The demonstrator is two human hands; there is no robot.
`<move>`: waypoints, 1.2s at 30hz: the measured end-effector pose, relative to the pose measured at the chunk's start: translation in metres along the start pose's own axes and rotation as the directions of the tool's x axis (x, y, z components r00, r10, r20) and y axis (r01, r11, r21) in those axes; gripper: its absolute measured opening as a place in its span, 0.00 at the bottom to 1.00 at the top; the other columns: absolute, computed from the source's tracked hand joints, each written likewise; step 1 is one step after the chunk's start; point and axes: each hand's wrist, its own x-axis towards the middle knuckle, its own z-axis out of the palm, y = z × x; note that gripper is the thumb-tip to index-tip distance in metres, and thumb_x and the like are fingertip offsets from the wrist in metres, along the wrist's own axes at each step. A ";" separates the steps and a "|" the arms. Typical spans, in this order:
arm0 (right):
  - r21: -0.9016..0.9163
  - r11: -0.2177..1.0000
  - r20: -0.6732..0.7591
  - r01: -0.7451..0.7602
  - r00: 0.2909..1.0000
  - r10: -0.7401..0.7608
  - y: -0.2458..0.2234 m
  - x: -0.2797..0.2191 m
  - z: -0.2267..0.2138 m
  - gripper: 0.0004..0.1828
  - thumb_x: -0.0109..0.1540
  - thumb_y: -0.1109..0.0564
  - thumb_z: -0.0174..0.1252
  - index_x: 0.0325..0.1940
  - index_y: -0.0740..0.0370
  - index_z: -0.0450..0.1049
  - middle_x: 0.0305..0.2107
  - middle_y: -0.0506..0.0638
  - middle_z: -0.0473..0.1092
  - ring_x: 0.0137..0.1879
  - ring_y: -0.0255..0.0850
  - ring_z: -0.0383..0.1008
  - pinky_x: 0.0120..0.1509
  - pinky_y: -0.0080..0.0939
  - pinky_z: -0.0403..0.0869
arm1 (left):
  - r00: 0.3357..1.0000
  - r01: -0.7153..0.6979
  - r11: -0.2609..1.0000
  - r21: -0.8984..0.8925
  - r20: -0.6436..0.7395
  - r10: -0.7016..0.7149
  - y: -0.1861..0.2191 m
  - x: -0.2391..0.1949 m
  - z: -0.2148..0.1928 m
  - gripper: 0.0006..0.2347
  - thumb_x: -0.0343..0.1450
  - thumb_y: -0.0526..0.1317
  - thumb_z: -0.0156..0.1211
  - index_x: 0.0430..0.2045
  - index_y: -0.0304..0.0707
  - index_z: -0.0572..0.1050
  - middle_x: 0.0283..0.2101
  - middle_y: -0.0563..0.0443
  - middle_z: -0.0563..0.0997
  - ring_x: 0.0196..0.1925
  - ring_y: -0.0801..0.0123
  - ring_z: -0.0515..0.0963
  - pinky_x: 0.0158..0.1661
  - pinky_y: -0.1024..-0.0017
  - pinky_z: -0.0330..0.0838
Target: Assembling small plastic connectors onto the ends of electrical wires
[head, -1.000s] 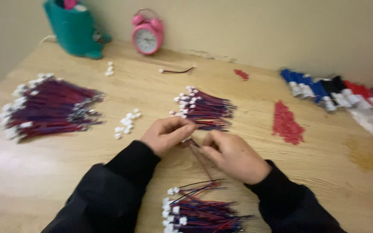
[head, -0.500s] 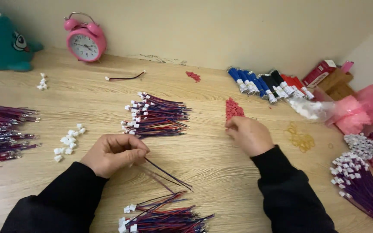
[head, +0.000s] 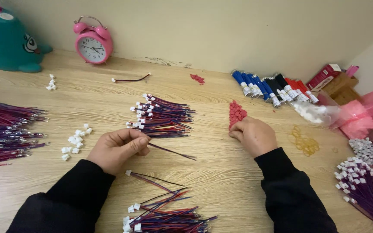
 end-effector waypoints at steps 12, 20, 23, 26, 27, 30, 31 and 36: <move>-0.144 0.990 -0.015 -0.004 1.000 0.002 0.008 0.008 0.025 0.11 0.62 0.42 0.50 0.40 0.44 0.75 0.37 0.44 0.73 0.52 0.43 0.75 0.61 0.47 0.68 | 0.998 0.051 0.998 0.036 -0.035 -0.050 0.010 -0.002 0.003 0.07 0.66 0.35 0.66 0.31 0.27 0.81 0.19 0.38 0.82 0.25 0.68 0.79 0.32 0.73 0.75; 0.328 0.941 -0.141 -0.081 0.981 0.134 -0.005 0.005 0.012 0.08 0.59 0.52 0.55 0.40 0.54 0.75 0.30 0.54 0.73 0.42 0.47 0.77 0.47 0.47 0.73 | 0.997 0.047 0.999 -0.010 -0.059 -0.047 -0.009 0.007 -0.002 0.06 0.67 0.34 0.64 0.32 0.29 0.81 0.23 0.38 0.82 0.27 0.65 0.81 0.34 0.69 0.79; 0.612 0.790 -0.180 -0.030 0.968 0.177 -0.027 0.002 0.003 0.09 0.57 0.60 0.60 0.41 0.59 0.76 0.26 0.54 0.75 0.35 0.41 0.77 0.42 0.40 0.75 | 0.997 0.030 0.999 -0.041 -0.067 -0.032 -0.023 0.014 -0.004 0.06 0.66 0.32 0.66 0.32 0.28 0.81 0.24 0.37 0.82 0.28 0.62 0.81 0.34 0.68 0.80; 0.812 0.581 -0.172 0.062 0.976 0.136 -0.071 -0.008 -0.019 0.10 0.58 0.66 0.59 0.43 0.67 0.76 0.24 0.56 0.75 0.32 0.39 0.76 0.41 0.38 0.76 | 0.996 0.024 0.994 -0.111 -0.079 -0.033 -0.034 0.018 -0.004 0.06 0.65 0.31 0.66 0.32 0.27 0.80 0.25 0.37 0.82 0.28 0.62 0.82 0.33 0.69 0.80; 0.867 0.493 -0.151 0.075 0.982 0.117 -0.087 -0.013 -0.028 0.10 0.59 0.67 0.58 0.44 0.70 0.77 0.24 0.55 0.76 0.32 0.39 0.75 0.41 0.38 0.77 | 0.997 0.029 0.987 -0.161 -0.072 -0.041 -0.038 0.020 -0.003 0.06 0.66 0.32 0.66 0.32 0.27 0.79 0.25 0.39 0.81 0.28 0.64 0.82 0.32 0.72 0.81; 0.885 0.440 -0.164 0.151 0.986 -0.008 -0.111 -0.020 -0.027 0.12 0.55 0.70 0.60 0.42 0.68 0.81 0.27 0.54 0.77 0.35 0.36 0.74 0.43 0.39 0.76 | 0.994 0.048 0.980 -0.193 -0.087 -0.066 -0.023 0.017 0.001 0.07 0.66 0.34 0.67 0.32 0.27 0.79 0.25 0.40 0.81 0.28 0.65 0.82 0.30 0.75 0.80; 0.886 0.437 -0.164 0.157 0.986 -0.021 -0.127 -0.023 -0.035 0.12 0.55 0.70 0.60 0.42 0.68 0.81 0.27 0.54 0.77 0.35 0.36 0.74 0.43 0.39 0.76 | 0.993 0.043 0.980 -0.192 -0.100 -0.063 -0.020 0.015 -0.001 0.07 0.66 0.34 0.67 0.32 0.27 0.79 0.25 0.40 0.81 0.28 0.65 0.82 0.30 0.75 0.80; 0.737 0.591 -0.253 0.327 0.945 -0.206 -0.181 -0.023 -0.049 0.09 0.53 0.57 0.66 0.38 0.56 0.82 0.33 0.43 0.81 0.36 0.29 0.78 0.43 0.28 0.74 | 0.994 0.060 0.937 -0.344 -0.061 -0.086 -0.014 0.014 -0.002 0.06 0.66 0.36 0.65 0.24 0.32 0.76 0.22 0.41 0.78 0.24 0.68 0.77 0.29 0.77 0.73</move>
